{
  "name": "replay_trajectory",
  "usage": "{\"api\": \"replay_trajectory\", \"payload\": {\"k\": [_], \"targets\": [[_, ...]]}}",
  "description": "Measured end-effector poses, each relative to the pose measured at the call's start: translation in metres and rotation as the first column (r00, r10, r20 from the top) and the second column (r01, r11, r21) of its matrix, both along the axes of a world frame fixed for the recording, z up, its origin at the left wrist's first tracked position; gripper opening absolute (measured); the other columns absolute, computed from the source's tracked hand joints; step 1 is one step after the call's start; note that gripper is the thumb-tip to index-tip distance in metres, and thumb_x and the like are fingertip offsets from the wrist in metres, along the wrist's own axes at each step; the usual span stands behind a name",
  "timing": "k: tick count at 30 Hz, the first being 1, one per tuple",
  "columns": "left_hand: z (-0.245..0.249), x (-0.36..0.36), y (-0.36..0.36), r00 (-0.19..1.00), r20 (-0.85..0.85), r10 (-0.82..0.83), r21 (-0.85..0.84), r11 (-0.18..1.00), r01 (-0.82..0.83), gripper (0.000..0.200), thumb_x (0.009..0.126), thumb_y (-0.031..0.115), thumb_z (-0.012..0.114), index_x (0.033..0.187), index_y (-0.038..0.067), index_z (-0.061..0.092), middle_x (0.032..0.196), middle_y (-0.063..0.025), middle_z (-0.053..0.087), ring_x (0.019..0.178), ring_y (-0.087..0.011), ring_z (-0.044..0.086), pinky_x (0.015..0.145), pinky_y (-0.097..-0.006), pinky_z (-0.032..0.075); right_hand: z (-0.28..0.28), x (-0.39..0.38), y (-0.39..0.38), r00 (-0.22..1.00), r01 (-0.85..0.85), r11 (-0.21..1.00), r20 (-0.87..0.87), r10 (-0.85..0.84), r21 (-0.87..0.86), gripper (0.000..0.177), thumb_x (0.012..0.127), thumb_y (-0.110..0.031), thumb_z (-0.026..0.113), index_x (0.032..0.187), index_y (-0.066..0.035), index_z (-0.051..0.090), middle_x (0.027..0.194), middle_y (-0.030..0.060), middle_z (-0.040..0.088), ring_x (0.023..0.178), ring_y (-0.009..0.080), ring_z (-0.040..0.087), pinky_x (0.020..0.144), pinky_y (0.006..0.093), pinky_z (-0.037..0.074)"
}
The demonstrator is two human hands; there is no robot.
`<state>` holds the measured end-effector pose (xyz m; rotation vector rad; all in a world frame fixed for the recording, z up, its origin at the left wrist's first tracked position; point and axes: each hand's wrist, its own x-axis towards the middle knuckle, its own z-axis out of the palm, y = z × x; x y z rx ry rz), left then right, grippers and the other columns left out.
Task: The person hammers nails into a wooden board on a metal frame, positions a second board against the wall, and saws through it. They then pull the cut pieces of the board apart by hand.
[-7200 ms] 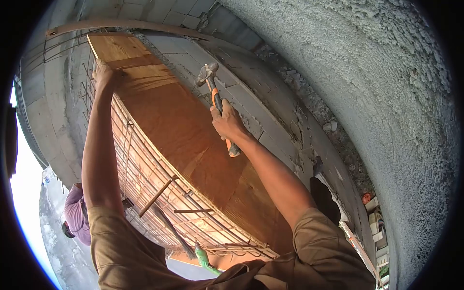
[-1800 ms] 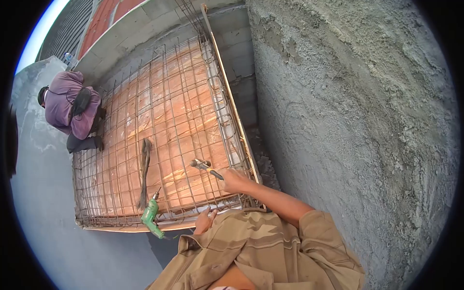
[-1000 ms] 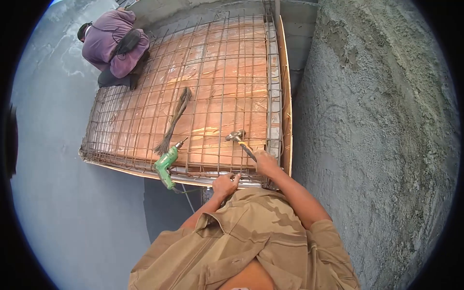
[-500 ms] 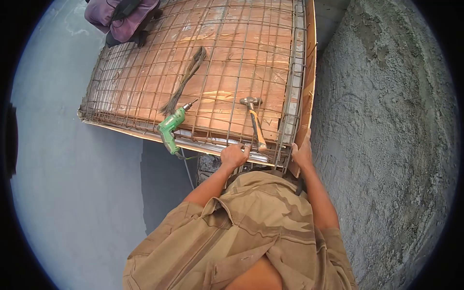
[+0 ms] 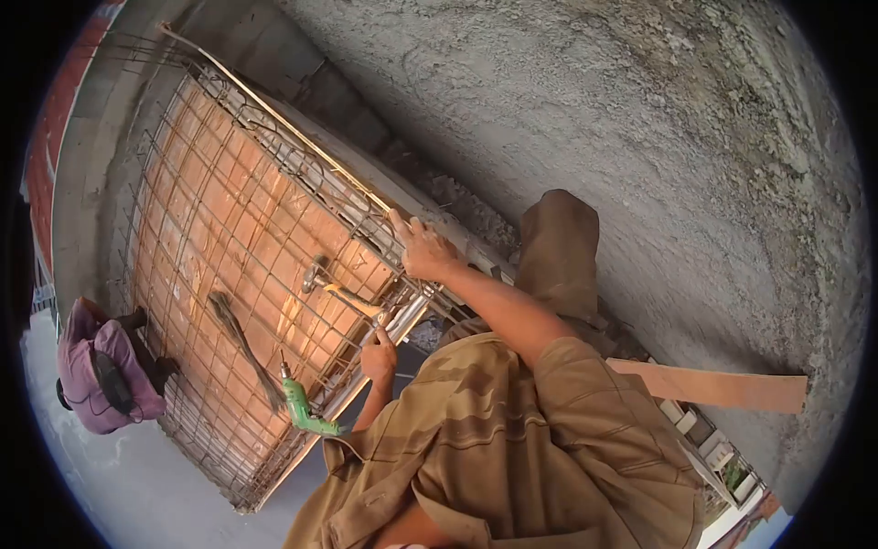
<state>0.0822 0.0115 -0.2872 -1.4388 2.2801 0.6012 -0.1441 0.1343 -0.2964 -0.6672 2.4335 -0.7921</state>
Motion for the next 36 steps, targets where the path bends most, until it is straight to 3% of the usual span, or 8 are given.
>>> {"api": "replay_trajectory", "payload": {"k": [9, 13, 16, 24, 25, 28, 32, 36], "targets": [[0.000, -0.004, -0.001, 0.996, 0.073, -0.042, 0.112, 0.993, 0.033, 0.057, 0.099, 0.050, 0.041, 0.113, 0.007, 0.077, 0.096, -0.0169, 0.076, 0.090, -0.0351, 0.072, 0.080, -0.0463, 0.054, -0.001, -0.002, -0.004, 0.957, 0.080, 0.997, 0.283, -0.071, -0.022, 0.100, 0.085, -0.005, 0.058, 0.163, -0.033, 0.001, 0.160, 0.0245, 0.030, 0.141, 0.0537, 0.036, 0.117, 0.0546, 0.036], [-0.040, 0.027, -0.018, 0.988, -0.127, 0.092, 0.248, 0.967, -0.058, 0.057, 0.104, 0.046, 0.037, 0.125, 0.006, 0.071, 0.098, -0.0181, 0.077, 0.098, -0.0301, 0.074, 0.085, -0.0400, 0.055, -0.016, 0.003, -0.005, 0.973, 0.097, 0.990, 0.218, -0.073, -0.105, 0.099, 0.086, -0.009, 0.062, 0.164, -0.029, 0.003, 0.156, 0.0311, 0.033, 0.135, 0.0592, 0.040, 0.111, 0.0593, 0.041], [-0.038, 0.032, -0.016, 0.999, -0.053, -0.004, 0.202, 0.979, 0.015, 0.059, 0.105, 0.045, 0.038, 0.132, 0.000, 0.065, 0.102, -0.0196, 0.076, 0.099, -0.0309, 0.073, 0.088, -0.0402, 0.055, -0.006, -0.002, 0.003, 0.970, 0.072, 0.989, 0.240, -0.039, -0.128, 0.100, 0.085, -0.010, 0.064, 0.164, -0.028, 0.005, 0.155, 0.0319, 0.034, 0.135, 0.0595, 0.041, 0.109, 0.0583, 0.044], [-0.035, 0.028, -0.010, 0.983, -0.133, 0.128, 0.253, 0.963, -0.091, 0.074, 0.104, 0.054, 0.038, 0.119, -0.012, 0.067, 0.104, -0.0205, 0.076, 0.098, -0.0285, 0.073, 0.090, -0.0375, 0.055, -0.021, 0.004, -0.004, 0.983, 0.076, 0.987, 0.176, -0.051, -0.138, 0.108, 0.078, -0.009, 0.069, 0.164, -0.029, 0.007, 0.154, 0.0311, 0.036, 0.129, 0.0584, 0.048, 0.102, 0.0589, 0.050], [-0.029, 0.025, -0.010, 0.996, -0.094, 0.008, 0.226, 0.974, 0.014, 0.076, 0.104, 0.055, 0.037, 0.119, -0.013, 0.067, 0.099, -0.0203, 0.076, 0.098, -0.0285, 0.073, 0.089, -0.0375, 0.055, -0.011, -0.001, 0.005, 0.973, 0.074, 0.982, 0.226, -0.034, -0.173, 0.107, 0.078, -0.008, 0.068, 0.164, -0.029, 0.007, 0.154, 0.0310, 0.035, 0.130, 0.0587, 0.046, 0.104, 0.0601, 0.047], [-0.026, 0.032, -0.012, 0.967, -0.163, 0.197, 0.371, 0.920, -0.125, 0.076, 0.105, 0.055, 0.035, 0.117, -0.014, 0.066, 0.103, -0.0230, 0.073, 0.094, -0.0283, 0.070, 0.089, -0.0377, 0.053, -0.009, -0.001, 0.006, 0.963, 0.131, 0.969, 0.260, -0.074, -0.209, 0.091, 0.087, -0.014, 0.061, 0.163, -0.026, 0.012, 0.151, 0.0313, 0.037, 0.128, 0.0585, 0.047, 0.105, 0.0610, 0.044], [0.011, 0.019, 0.010, 0.774, -0.452, -0.444, 0.148, 0.818, 0.556, 0.047, 0.098, 0.042, 0.063, 0.117, -0.001, 0.070, 0.108, -0.0212, 0.072, 0.102, -0.0372, 0.067, 0.094, -0.0429, 0.050, -0.022, 0.001, 0.009, 0.976, 0.206, 0.920, 0.138, -0.169, -0.334, 0.077, 0.091, -0.013, 0.054, 0.158, -0.002, 0.020, 0.131, 0.0254, 0.049, 0.117, 0.0411, 0.054, 0.105, 0.0516, 0.042], [-0.007, 0.016, 0.021, 0.851, -0.171, -0.497, 0.085, 0.853, 0.515, 0.033, 0.092, 0.032, 0.070, 0.119, 0.013, 0.071, 0.108, -0.0197, 0.072, 0.103, -0.0387, 0.067, 0.091, -0.0453, 0.052, -0.027, -0.001, 0.010, 0.973, 0.205, 0.933, 0.163, -0.161, -0.297, 0.064, 0.092, -0.006, 0.049, 0.154, -0.005, 0.032, 0.132, 0.0209, 0.052, 0.118, 0.0415, 0.055, 0.102, 0.0499, 0.045]]}}
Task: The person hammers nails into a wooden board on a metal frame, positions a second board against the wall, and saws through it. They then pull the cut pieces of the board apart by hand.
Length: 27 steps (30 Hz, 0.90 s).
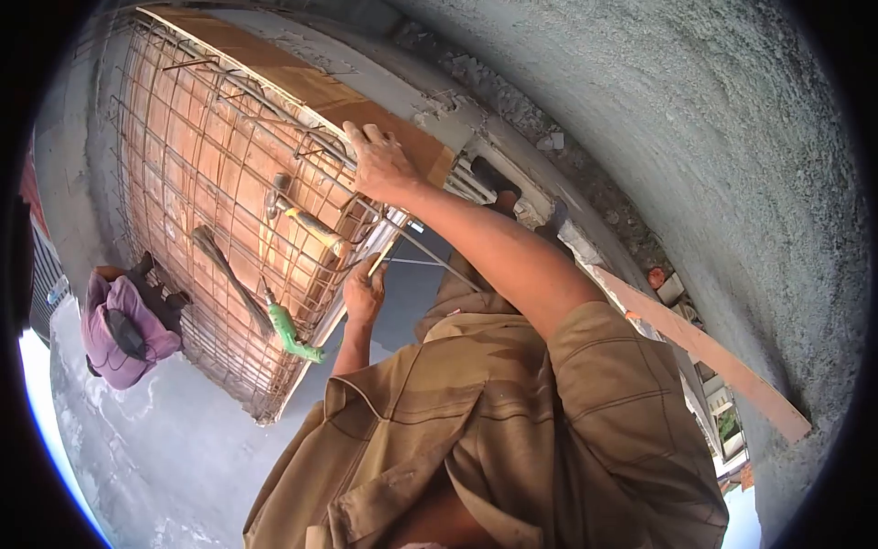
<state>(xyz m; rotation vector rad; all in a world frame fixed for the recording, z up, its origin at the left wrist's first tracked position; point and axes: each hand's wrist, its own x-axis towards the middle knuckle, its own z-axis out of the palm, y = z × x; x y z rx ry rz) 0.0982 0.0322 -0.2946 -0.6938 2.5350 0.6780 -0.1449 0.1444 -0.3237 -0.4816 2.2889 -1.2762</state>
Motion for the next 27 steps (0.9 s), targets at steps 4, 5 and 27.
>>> {"api": "replay_trajectory", "payload": {"k": [4, 5, 27], "targets": [[-0.002, -0.003, -0.001, 0.999, 0.030, -0.016, -0.067, 0.998, 0.018, 0.029, 0.094, 0.034, 0.067, 0.117, 0.018, 0.073, 0.103, -0.0182, 0.073, 0.096, -0.0383, 0.068, 0.084, -0.0464, 0.054, 0.000, -0.004, 0.003, 0.999, 0.015, 1.000, 0.053, -0.014, -0.021, 0.065, 0.089, -0.005, 0.053, 0.152, -0.008, 0.038, 0.133, 0.0190, 0.054, 0.120, 0.0416, 0.055, 0.102, 0.0501, 0.046], [-0.001, -0.001, 0.001, 0.999, 0.031, -0.013, -0.082, 0.996, 0.015, 0.029, 0.094, 0.034, 0.067, 0.118, 0.018, 0.073, 0.102, -0.0180, 0.073, 0.095, -0.0384, 0.069, 0.082, -0.0465, 0.054, -0.003, -0.004, 0.003, 0.998, 0.007, 0.999, 0.065, -0.005, -0.034, 0.070, 0.086, -0.007, 0.059, 0.153, -0.009, 0.037, 0.134, 0.0192, 0.053, 0.122, 0.0420, 0.054, 0.103, 0.0502, 0.046], [-0.055, -0.053, 0.007, 0.962, -0.125, -0.241, -0.100, 0.968, 0.230, 0.025, 0.091, 0.021, 0.069, 0.106, 0.003, 0.074, 0.099, -0.0208, 0.074, 0.093, -0.0427, 0.069, 0.079, -0.0464, 0.055, 0.097, 0.105, 0.454, 0.829, 0.559, 0.829, 0.005, -0.559, 0.035, 0.042, 0.097, -0.012, 0.064, 0.138, -0.003, 0.056, 0.114, 0.0188, 0.071, 0.098, 0.0272, 0.072, 0.087, 0.0373, 0.056]]}}
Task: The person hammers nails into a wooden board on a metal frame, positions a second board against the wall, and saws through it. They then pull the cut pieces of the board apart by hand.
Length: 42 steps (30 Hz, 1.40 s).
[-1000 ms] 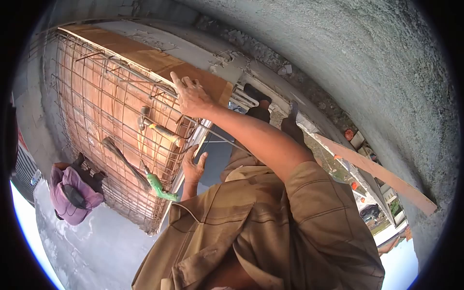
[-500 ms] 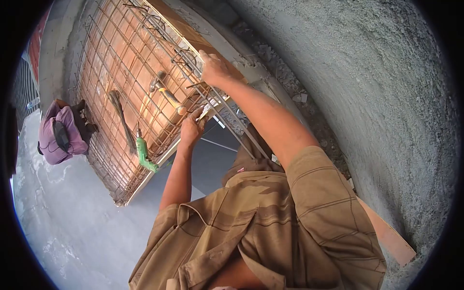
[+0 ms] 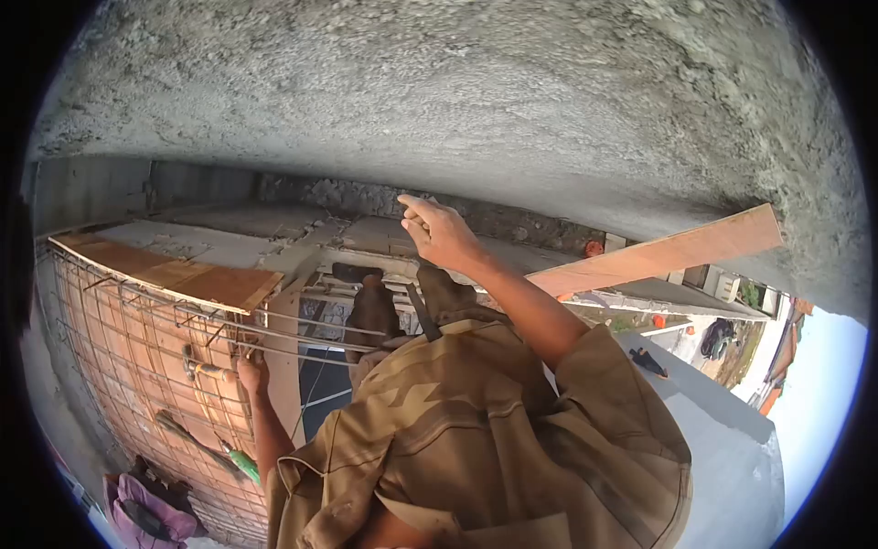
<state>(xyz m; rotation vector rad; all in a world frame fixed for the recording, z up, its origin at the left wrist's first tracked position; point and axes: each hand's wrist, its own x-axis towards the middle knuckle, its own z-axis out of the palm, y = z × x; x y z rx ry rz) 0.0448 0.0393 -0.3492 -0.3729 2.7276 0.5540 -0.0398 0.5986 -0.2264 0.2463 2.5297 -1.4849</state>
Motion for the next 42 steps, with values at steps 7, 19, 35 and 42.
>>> {"api": "replay_trajectory", "payload": {"k": [7, 19, 35, 42], "targets": [[-0.007, -0.008, -0.007, 0.999, 0.040, 0.011, 0.189, 0.982, -0.018, 0.029, 0.093, 0.019, 0.066, 0.115, 0.000, 0.073, 0.113, -0.0204, 0.073, 0.105, -0.0358, 0.070, 0.089, -0.0402, 0.053, 0.166, 0.075, 0.204, 0.474, 0.816, 0.505, -0.826, -0.305, 0.281, 0.032, 0.092, -0.004, 0.069, 0.123, -0.001, 0.060, 0.101, 0.0130, 0.065, 0.094, 0.0258, 0.064, 0.087, 0.0358, 0.051], [-0.019, -0.012, -0.006, 0.968, 0.164, 0.188, -0.170, 0.972, -0.160, 0.037, 0.088, 0.029, 0.067, 0.122, 0.017, 0.073, 0.105, -0.0217, 0.074, 0.099, -0.0390, 0.070, 0.085, -0.0472, 0.055, 0.124, 0.168, 0.399, 0.404, 0.777, -0.218, -0.733, -0.548, 0.591, 0.108, 0.074, -0.019, 0.064, 0.158, 0.006, 0.000, 0.154, 0.0418, 0.022, 0.145, 0.0542, 0.021, 0.120, 0.0533, 0.025], [0.037, -0.015, 0.054, 0.892, 0.223, 0.393, -0.204, 0.914, -0.351, 0.035, 0.090, 0.030, 0.063, 0.123, 0.025, 0.071, 0.119, -0.0133, 0.072, 0.114, -0.0346, 0.067, 0.094, -0.0555, 0.047, 0.288, 0.167, 0.180, 0.141, 0.990, 0.088, -0.835, -0.532, 0.111, 0.060, 0.092, -0.015, 0.066, 0.142, 0.010, 0.045, 0.130, 0.0251, 0.062, 0.108, 0.0320, 0.064, 0.096, 0.0421, 0.052], [0.036, -0.012, 0.057, 0.910, 0.167, 0.379, -0.224, 0.913, -0.340, 0.033, 0.089, 0.032, 0.060, 0.117, 0.022, 0.074, 0.115, -0.0151, 0.073, 0.111, -0.0367, 0.067, 0.092, -0.0574, 0.048, 0.294, 0.173, 0.175, -0.143, 0.913, 0.252, -0.830, -0.539, -0.321, 0.043, 0.080, 0.006, 0.072, 0.119, 0.013, 0.055, 0.111, 0.0254, 0.067, 0.088, 0.0298, 0.068, 0.071, 0.0390, 0.062]]}}
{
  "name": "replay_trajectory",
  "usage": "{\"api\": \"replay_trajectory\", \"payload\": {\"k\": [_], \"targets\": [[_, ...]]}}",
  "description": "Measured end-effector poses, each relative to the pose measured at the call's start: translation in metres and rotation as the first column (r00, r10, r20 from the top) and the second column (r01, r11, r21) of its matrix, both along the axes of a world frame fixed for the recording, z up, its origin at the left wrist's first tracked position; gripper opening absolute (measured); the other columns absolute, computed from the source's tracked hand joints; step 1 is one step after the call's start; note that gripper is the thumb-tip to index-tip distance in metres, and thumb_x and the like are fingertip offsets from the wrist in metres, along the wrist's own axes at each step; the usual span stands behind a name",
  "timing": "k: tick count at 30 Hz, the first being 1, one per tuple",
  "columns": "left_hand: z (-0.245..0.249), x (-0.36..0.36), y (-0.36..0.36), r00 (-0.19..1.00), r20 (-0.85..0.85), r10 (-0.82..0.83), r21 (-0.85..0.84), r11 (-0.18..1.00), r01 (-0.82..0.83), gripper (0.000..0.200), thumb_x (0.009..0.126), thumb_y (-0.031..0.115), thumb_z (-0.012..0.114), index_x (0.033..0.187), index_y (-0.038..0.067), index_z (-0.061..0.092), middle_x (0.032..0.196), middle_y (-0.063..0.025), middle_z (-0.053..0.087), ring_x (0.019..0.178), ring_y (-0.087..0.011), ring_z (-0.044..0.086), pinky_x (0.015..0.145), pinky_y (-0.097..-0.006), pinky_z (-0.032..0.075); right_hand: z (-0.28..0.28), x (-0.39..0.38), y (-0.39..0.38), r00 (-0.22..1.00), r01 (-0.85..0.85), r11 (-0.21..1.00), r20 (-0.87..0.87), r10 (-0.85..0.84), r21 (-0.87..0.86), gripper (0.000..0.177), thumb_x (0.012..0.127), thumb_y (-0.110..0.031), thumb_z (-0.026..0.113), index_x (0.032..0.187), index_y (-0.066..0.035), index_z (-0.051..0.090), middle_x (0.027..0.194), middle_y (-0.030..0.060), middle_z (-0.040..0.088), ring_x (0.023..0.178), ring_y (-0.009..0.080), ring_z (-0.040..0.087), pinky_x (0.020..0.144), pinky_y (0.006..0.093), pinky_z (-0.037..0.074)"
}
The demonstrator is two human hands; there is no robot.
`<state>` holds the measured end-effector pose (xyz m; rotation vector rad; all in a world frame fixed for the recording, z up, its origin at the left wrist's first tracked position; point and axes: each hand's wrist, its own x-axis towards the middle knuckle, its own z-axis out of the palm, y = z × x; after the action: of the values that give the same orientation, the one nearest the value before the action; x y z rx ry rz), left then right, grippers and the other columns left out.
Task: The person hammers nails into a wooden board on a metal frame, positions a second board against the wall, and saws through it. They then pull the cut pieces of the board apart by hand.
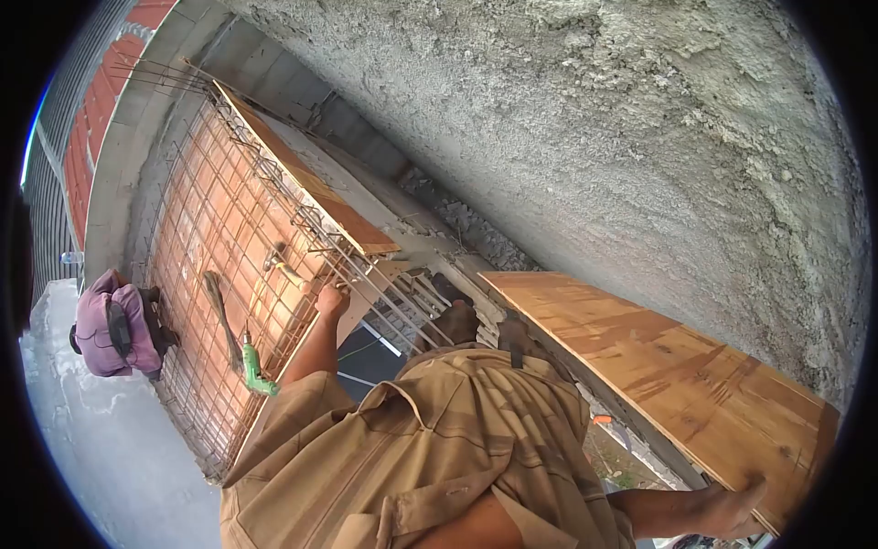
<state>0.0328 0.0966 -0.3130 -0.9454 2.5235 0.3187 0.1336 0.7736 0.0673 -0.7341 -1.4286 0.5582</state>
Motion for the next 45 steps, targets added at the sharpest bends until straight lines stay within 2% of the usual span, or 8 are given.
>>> {"api": "replay_trajectory", "payload": {"k": [9, 11, 17, 26, 29, 33, 36, 45], "targets": [[0.056, -0.015, 0.093, 0.710, -0.695, -0.110, -0.154, 0.988, 0.003, 0.033, 0.081, 0.012, 0.067, 0.110, -0.002, 0.061, 0.105, -0.0209, 0.063, 0.102, -0.0388, 0.061, 0.087, -0.0509, 0.050, -0.045, -0.055, -0.066, 0.965, -0.173, 0.984, -0.194, 0.178, 0.042, 0.056, 0.077, 0.013, 0.067, 0.130, 0.009, 0.049, 0.116, 0.0248, 0.063, 0.087, 0.0273, 0.067, 0.073, 0.0388, 0.060], [0.099, -0.026, 0.177, 0.912, -0.168, 0.374, 0.832, 0.550, -0.072, 0.045, 0.101, 0.035, 0.058, 0.124, -0.004, 0.058, 0.113, -0.0181, 0.069, 0.097, -0.0281, 0.069, 0.086, -0.0394, 0.056, -0.048, -0.074, -0.082, 0.948, -0.199, 0.976, -0.235, 0.214, 0.089, 0.063, 0.076, 0.006, 0.072, 0.132, 0.011, 0.044, 0.105, 0.0256, 0.065, 0.072, 0.0251, 0.066, 0.059, 0.0333, 0.058], [0.055, -0.045, 0.352, 0.702, 0.712, 0.018, 0.596, -0.544, -0.591, 0.095, 0.097, 0.069, 0.046, 0.153, -0.004, 0.025, 0.155, -0.0262, 0.038, 0.140, -0.0428, 0.044, 0.111, -0.0539, 0.045, -0.048, -0.059, -0.109, 0.975, -0.162, 0.987, -0.159, 0.158, -0.013, 0.063, 0.080, 0.011, 0.066, 0.138, 0.008, 0.042, 0.107, 0.0243, 0.065, 0.072, 0.0243, 0.066, 0.059, 0.0328, 0.057], [0.055, -0.023, 0.372, 0.611, 0.736, 0.290, 0.649, -0.558, -0.517, 0.039, 0.106, 0.011, 0.042, 0.142, -0.006, 0.038, 0.140, -0.0232, 0.054, 0.126, -0.0354, 0.059, 0.109, -0.0472, 0.051, -0.067, 0.043, -0.082, 0.654, -0.316, 0.683, 0.673, -0.346, 0.659, 0.041, 0.094, -0.019, 0.071, 0.127, 0.002, 0.057, 0.105, 0.0190, 0.067, 0.086, 0.0279, 0.069, 0.074, 0.0388, 0.060], [0.060, -0.040, 0.349, 0.684, 0.634, 0.359, 0.741, -0.535, -0.406, 0.040, 0.106, 0.011, 0.043, 0.142, -0.006, 0.036, 0.139, -0.0248, 0.054, 0.125, -0.0382, 0.059, 0.107, -0.0499, 0.052, -0.103, 0.093, -0.060, 0.937, -0.272, 0.960, 0.245, 0.249, 0.063, 0.063, 0.100, -0.045, 0.060, 0.140, 0.002, 0.044, 0.129, 0.0209, 0.056, 0.111, 0.0319, 0.062, 0.090, 0.0451, 0.056], [0.050, -0.066, 0.292, 0.731, 0.495, 0.470, 0.847, -0.447, -0.287, 0.040, 0.106, 0.009, 0.044, 0.141, -0.008, 0.036, 0.139, -0.0261, 0.054, 0.123, -0.0367, 0.061, 0.106, -0.0473, 0.053, -0.071, 0.090, -0.063, 0.528, -0.848, 0.431, -0.573, 0.627, -0.310, 0.087, 0.099, -0.067, 0.042, 0.153, 0.001, 0.029, 0.157, 0.0194, 0.032, 0.136, 0.0347, 0.047, 0.106, 0.0515, 0.047], [0.058, -0.083, 0.242, 0.741, 0.431, 0.514, 0.886, -0.396, -0.241, 0.040, 0.105, 0.009, 0.045, 0.140, -0.008, 0.038, 0.138, -0.0251, 0.054, 0.123, -0.0347, 0.062, 0.105, -0.0466, 0.054, -0.095, 0.123, 0.001, 0.846, -0.517, 0.296, -0.426, 0.320, -0.803, 0.090, 0.098, -0.067, 0.044, 0.153, 0.003, 0.030, 0.152, 0.0200, 0.042, 0.129, 0.0349, 0.054, 0.101, 0.0508, 0.051], [0.049, -0.117, 0.116, 0.755, 0.161, 0.635, 0.979, -0.202, -0.039, 0.042, 0.104, 0.016, 0.050, 0.140, -0.005, 0.045, 0.135, -0.0228, 0.059, 0.120, -0.0339, 0.063, 0.105, -0.0479, 0.052, -0.191, -0.005, -0.037, 0.650, -0.236, -0.324, -0.397, 0.648, -0.916, 0.056, 0.093, -0.019, 0.068, 0.139, 0.005, 0.046, 0.126, 0.0184, 0.063, 0.109, 0.0296, 0.067, 0.092, 0.0417, 0.057]]}}
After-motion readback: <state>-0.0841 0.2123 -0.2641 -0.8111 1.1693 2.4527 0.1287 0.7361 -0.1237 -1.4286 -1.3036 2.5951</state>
